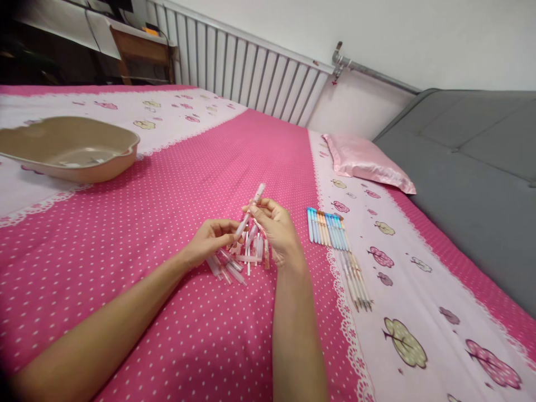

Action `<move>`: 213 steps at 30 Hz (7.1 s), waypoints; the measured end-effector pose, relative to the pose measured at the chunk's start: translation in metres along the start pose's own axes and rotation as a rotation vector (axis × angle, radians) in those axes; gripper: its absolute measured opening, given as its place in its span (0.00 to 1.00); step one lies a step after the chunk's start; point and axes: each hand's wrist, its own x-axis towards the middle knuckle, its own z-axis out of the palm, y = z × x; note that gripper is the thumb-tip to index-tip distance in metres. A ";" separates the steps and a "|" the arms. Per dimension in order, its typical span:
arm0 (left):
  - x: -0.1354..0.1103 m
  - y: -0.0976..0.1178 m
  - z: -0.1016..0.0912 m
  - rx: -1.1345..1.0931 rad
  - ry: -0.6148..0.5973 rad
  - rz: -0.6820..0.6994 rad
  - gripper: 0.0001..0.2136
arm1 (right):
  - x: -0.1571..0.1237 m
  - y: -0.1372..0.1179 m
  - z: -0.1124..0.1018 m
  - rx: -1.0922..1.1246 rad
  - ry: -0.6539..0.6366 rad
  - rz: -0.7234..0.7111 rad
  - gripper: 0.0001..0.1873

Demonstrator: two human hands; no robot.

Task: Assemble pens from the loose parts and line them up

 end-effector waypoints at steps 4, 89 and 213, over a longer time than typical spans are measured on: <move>0.000 0.000 0.001 -0.004 0.006 0.014 0.12 | 0.000 0.001 -0.002 -0.045 -0.023 -0.008 0.14; -0.002 0.003 -0.001 -0.071 -0.027 -0.008 0.12 | -0.004 -0.005 -0.004 -0.026 -0.122 0.035 0.21; -0.003 0.006 -0.003 -0.034 -0.080 -0.043 0.15 | -0.004 -0.003 0.006 -0.045 -0.093 0.069 0.23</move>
